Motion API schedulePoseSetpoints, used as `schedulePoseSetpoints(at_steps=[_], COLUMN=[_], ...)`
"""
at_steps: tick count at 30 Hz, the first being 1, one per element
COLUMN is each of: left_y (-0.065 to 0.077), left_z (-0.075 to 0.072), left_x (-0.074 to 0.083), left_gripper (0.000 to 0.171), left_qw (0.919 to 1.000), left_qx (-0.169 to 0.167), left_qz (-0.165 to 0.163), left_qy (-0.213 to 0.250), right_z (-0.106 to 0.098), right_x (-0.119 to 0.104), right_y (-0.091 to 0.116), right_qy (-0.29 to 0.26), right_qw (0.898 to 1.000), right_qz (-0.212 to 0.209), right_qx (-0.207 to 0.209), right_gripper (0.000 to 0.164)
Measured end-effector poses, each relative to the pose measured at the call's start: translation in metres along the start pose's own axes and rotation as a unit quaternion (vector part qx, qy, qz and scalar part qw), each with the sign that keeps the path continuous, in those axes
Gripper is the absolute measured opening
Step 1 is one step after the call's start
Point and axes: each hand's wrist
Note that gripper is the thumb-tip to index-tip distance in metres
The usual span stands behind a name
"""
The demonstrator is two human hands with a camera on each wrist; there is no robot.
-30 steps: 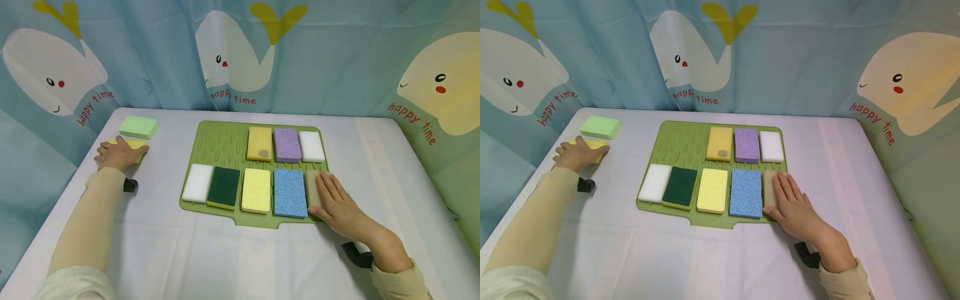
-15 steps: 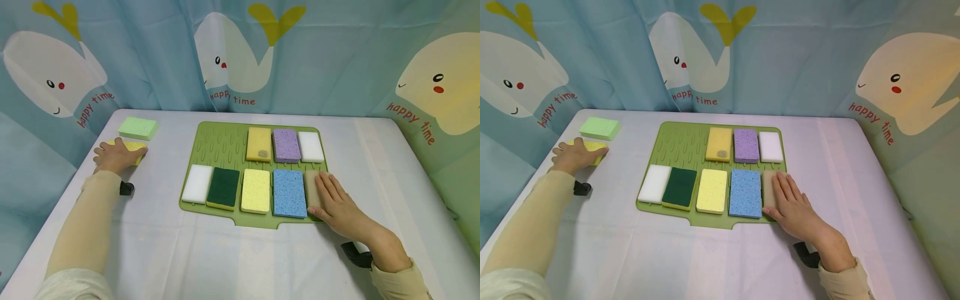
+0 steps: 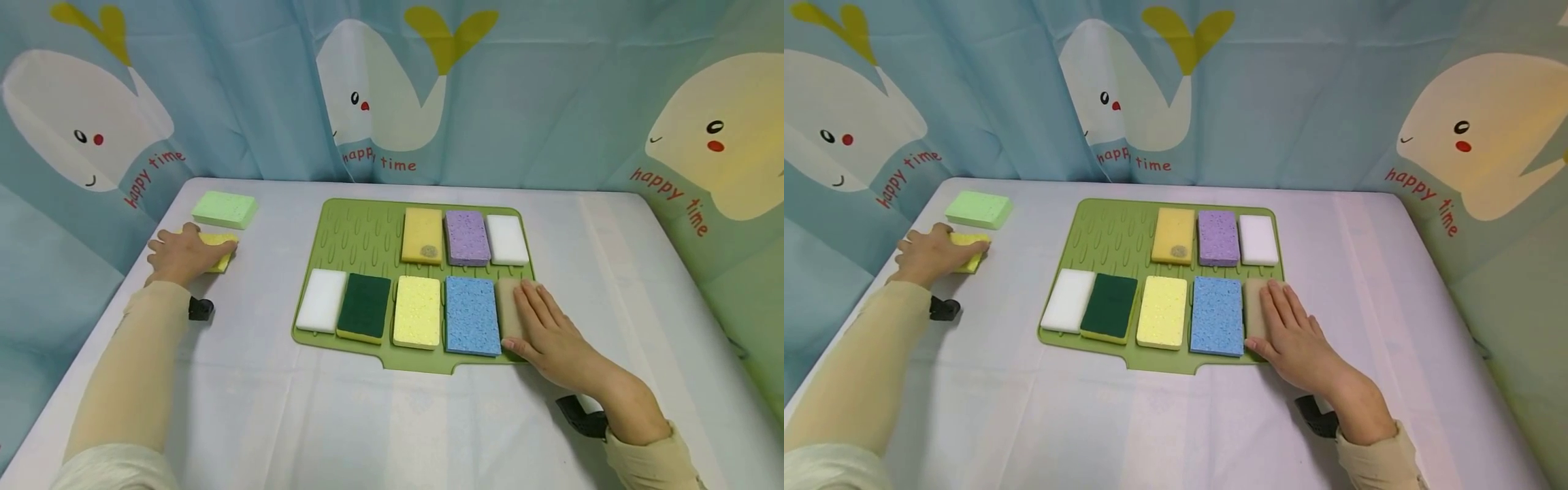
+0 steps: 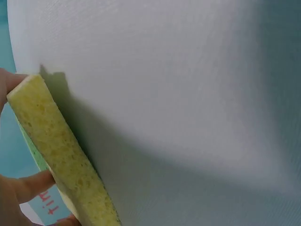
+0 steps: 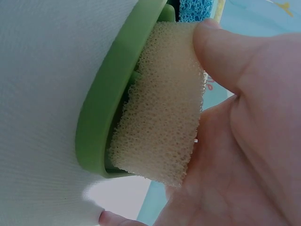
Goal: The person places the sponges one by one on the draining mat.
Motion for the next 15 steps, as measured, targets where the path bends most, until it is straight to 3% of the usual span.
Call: schedulePoseSetpoints(at_steps=[15], left_y=[0.005], left_z=[-0.0041], left_x=[-0.0037], left_gripper=[0.107], left_qw=[0.9996], left_qx=[-0.025], left_qz=[0.002], left_qy=[0.014], right_z=[0.0], right_x=[-0.0013], right_y=[-0.0004], right_qy=[-0.001], right_qw=[1.0], right_qz=[0.009], right_qx=[-0.005], right_gripper=[0.089])
Point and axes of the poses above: each hand's wrist, its own y-axis away from the middle knuckle, its own z-axis out of the palm, x = y × z, and after that the axes turned 5 degrees about -x, right-handed
